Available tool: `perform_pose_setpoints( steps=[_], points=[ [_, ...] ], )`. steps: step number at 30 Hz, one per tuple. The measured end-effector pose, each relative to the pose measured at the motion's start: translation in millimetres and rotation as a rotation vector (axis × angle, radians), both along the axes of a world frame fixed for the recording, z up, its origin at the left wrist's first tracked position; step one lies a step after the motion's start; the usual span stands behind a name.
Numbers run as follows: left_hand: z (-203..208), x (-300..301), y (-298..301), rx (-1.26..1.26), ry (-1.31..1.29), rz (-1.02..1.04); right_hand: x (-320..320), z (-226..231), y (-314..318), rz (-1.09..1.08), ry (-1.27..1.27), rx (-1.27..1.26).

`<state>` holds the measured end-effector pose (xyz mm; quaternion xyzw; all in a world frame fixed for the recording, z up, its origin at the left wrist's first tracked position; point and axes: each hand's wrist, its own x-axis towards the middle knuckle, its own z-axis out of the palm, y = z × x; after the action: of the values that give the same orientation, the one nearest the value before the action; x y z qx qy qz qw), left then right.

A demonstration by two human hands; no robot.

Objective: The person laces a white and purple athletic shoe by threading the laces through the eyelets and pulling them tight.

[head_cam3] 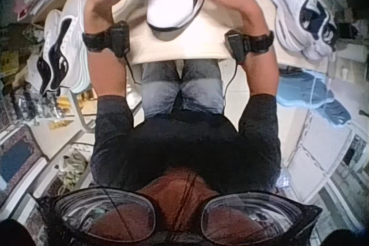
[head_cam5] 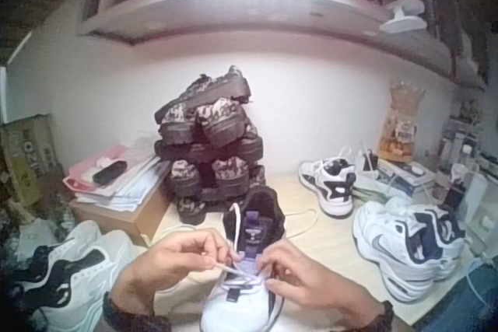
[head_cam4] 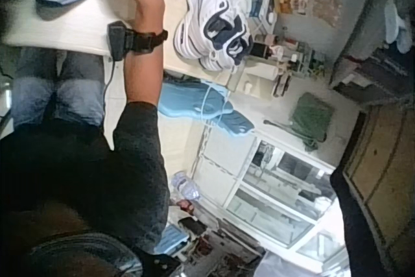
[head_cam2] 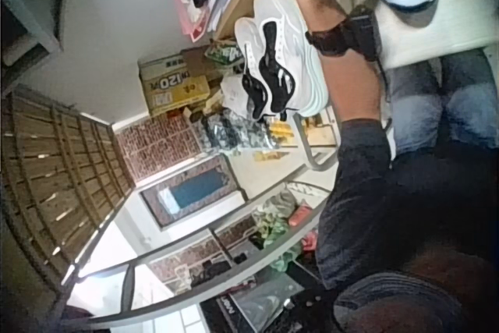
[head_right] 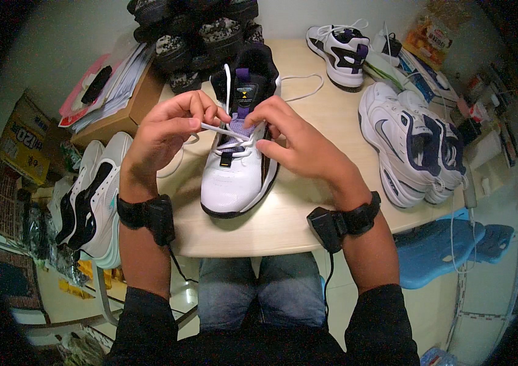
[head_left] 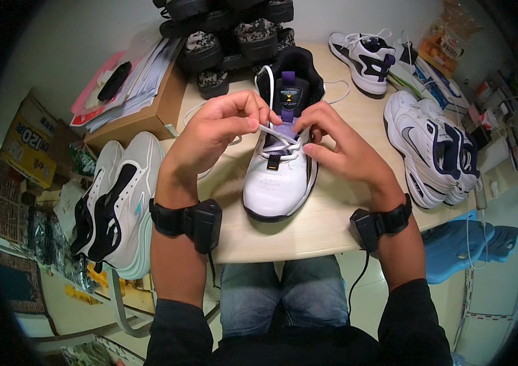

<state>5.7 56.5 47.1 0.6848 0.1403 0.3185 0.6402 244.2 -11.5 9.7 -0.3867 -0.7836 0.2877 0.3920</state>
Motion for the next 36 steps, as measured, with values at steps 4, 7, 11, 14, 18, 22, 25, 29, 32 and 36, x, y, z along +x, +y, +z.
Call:
perform_pose_setpoints(
  steps=[4,7,11,14,18,22,25,29,32,36],
  points=[
    [2,0,-1,-0.057,-0.005,-0.011,1,-5,2,-0.007,-0.030,0.053],
    [-2,1,1,-0.068,-0.026,-0.095,-1,-6,1,0.009,-0.072,0.115],
    [3,1,-4,0.033,0.154,-0.037,2,1,-4,0.055,0.075,-0.043],
    [6,-5,0,0.035,0.218,0.030,9,7,-5,0.114,0.255,-0.132],
    [7,-15,4,-0.063,0.303,0.241,8,3,-8,0.346,0.868,-0.139],
    [14,-13,1,-0.115,-0.022,0.223,5,26,-21,0.109,0.677,-0.366],
    [17,-16,-1,-0.184,-0.229,0.059,-24,46,-23,-0.056,0.274,-0.500],
    [21,-33,-7,-0.134,-0.347,-0.004,-69,57,-4,-0.029,0.184,-0.499],
    [26,-40,-4,0.045,-0.160,0.225,-97,79,15,-0.005,-0.128,-0.475],
    [24,-68,19,0.136,-0.250,0.653,-137,47,49,-0.036,-0.601,-0.048]
  ],
)
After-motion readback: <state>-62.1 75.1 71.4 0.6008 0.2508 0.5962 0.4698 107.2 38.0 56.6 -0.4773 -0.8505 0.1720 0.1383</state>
